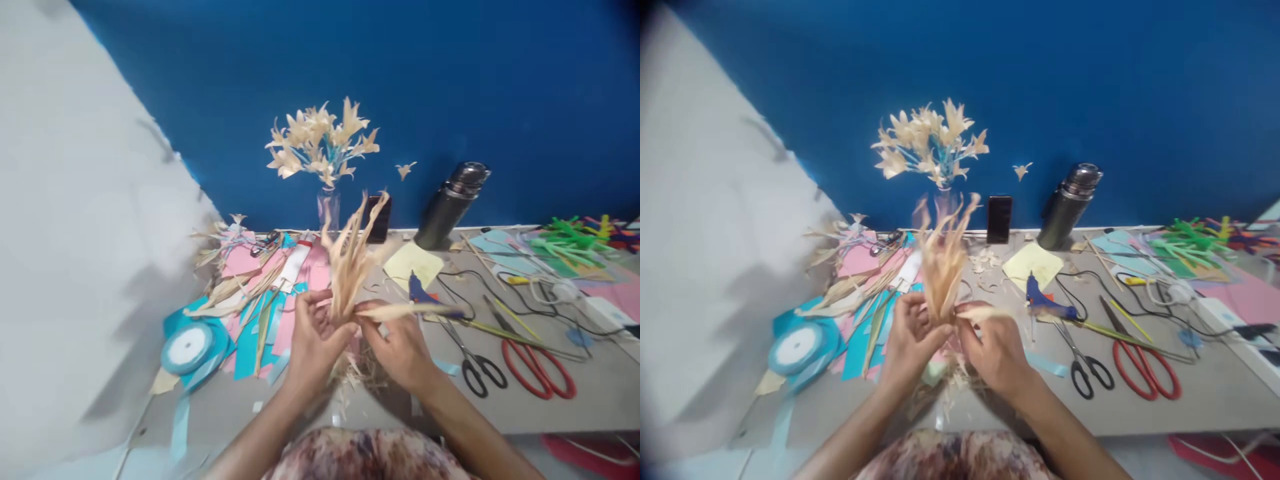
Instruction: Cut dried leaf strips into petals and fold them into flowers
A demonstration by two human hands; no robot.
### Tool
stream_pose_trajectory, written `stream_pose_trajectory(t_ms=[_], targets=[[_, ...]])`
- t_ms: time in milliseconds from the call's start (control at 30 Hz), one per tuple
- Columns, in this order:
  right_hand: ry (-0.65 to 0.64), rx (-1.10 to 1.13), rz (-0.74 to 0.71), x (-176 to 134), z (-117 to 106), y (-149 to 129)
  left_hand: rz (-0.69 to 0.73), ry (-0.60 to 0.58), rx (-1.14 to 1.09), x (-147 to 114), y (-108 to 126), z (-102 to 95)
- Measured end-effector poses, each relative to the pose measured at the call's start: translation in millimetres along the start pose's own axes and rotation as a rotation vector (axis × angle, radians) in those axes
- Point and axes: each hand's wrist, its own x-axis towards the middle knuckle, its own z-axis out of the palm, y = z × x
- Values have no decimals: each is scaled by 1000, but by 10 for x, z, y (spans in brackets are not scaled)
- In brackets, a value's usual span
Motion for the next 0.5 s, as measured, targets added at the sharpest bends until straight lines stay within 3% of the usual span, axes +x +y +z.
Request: stream_pose_trajectory(t_ms=[67,100,167,267,333,433,467,500], targets=[[-35,-6,-93,-59,51,8,-135,-112,-94,44,22,-26],[-35,21,-69,-88,70,22,-184,-139,-144,61,20,-28],[47,135,114,-125,90,69,-245,-84,-302,80,14,-9],[228,538,461,-129,74,157,-205,57,-603,55,57,40],[250,839,601,-132,47,191,-161,13,-710,-22,117,31],[197,1038,672,-206,22,180,-127,-138,-536,-237,174,-112],[189,1050,670,-241,22,165,-131,-149,-403,-319,172,-185],[177,1057,662,-270,25,145,-139,-90,-229,-393,160,-257]])
